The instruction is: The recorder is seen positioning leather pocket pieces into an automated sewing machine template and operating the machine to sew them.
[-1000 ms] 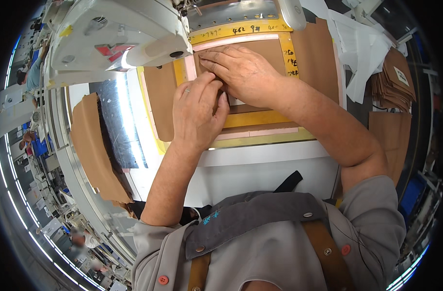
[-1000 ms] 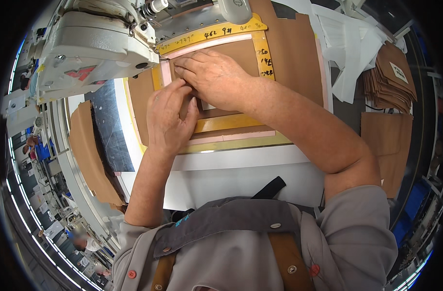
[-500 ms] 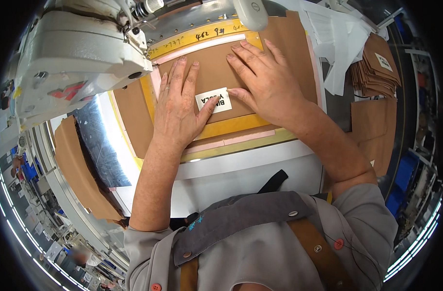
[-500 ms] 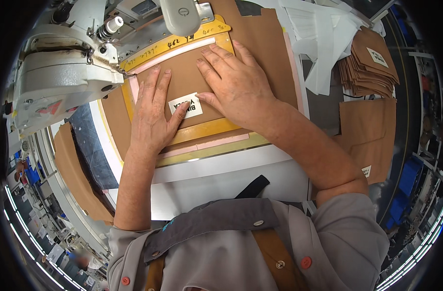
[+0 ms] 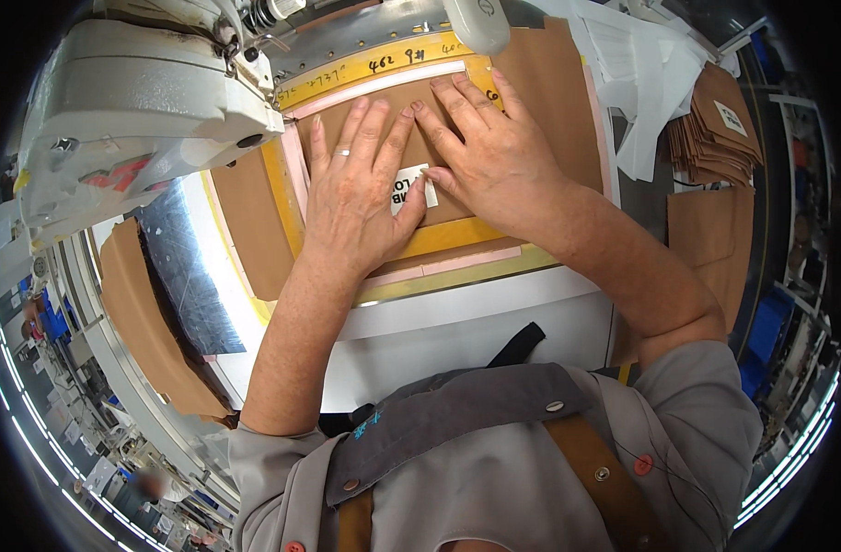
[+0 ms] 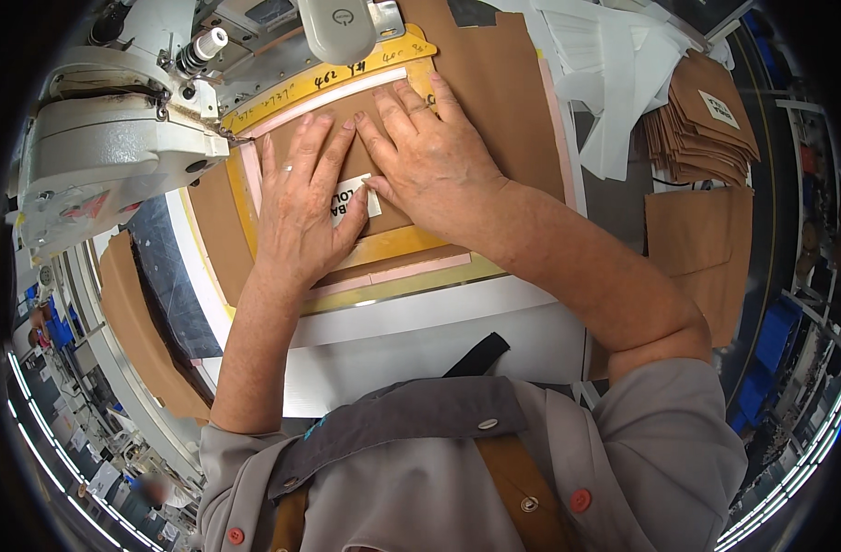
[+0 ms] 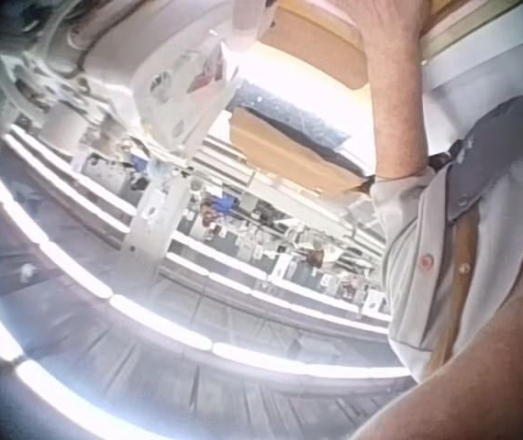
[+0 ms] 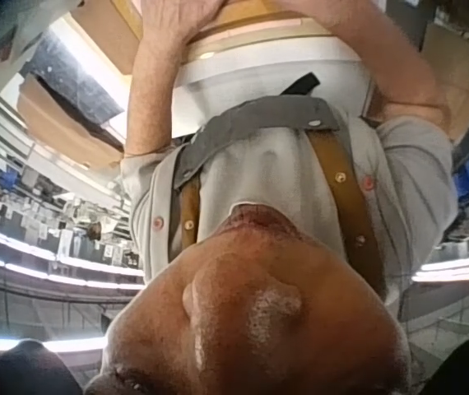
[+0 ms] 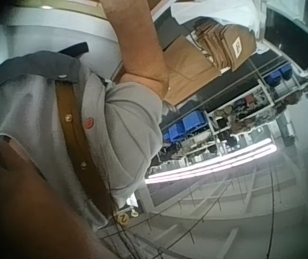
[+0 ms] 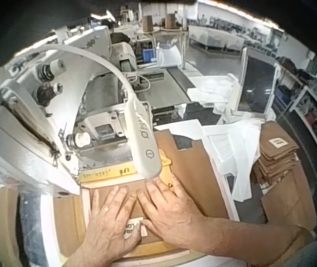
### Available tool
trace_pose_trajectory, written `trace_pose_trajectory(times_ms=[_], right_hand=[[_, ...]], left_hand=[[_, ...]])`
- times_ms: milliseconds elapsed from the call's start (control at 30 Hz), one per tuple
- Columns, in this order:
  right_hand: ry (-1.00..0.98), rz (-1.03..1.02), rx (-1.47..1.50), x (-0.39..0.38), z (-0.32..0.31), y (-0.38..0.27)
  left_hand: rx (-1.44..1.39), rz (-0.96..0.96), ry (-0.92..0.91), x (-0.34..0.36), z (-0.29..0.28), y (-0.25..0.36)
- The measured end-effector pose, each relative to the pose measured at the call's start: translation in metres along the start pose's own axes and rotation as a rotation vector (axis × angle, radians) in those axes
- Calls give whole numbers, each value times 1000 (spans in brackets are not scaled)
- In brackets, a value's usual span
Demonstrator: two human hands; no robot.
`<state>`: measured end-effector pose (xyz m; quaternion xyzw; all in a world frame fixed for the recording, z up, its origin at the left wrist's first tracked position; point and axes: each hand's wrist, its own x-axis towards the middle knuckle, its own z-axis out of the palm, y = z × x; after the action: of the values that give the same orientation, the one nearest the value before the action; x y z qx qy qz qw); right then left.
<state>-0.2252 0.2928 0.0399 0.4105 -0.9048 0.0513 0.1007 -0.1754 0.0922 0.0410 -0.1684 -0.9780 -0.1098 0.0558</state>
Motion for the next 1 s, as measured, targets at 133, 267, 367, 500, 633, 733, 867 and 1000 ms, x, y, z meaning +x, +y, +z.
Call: trace_pose_trajectory(times_ms=[133, 267, 367, 500, 633, 733, 867, 1000], right_hand=[[10, 2, 16, 0, 2, -1], [16, -6, 22, 0, 5, 2], [50, -7, 25, 0, 4, 2], [41, -6, 2, 2, -4, 2], [58, 9, 25, 2, -3, 2], [64, 4, 21, 3, -1, 0], [70, -15, -6, 10, 3, -3], [26, -31, -49, 14, 5, -6]], left_hand=[[-144, 38, 7, 7, 4, -2], [-238, 46, -3, 13, 6, -6], [-211, 71, 28, 11, 10, -8], [-175, 52, 25, 6, 7, -9], [-118, 29, 63, -8, 0, -23], [-77, -10, 89, -19, -4, -30], [31, -63, 96, -16, -6, -28], [34, -82, 88, -16, -7, -28]])
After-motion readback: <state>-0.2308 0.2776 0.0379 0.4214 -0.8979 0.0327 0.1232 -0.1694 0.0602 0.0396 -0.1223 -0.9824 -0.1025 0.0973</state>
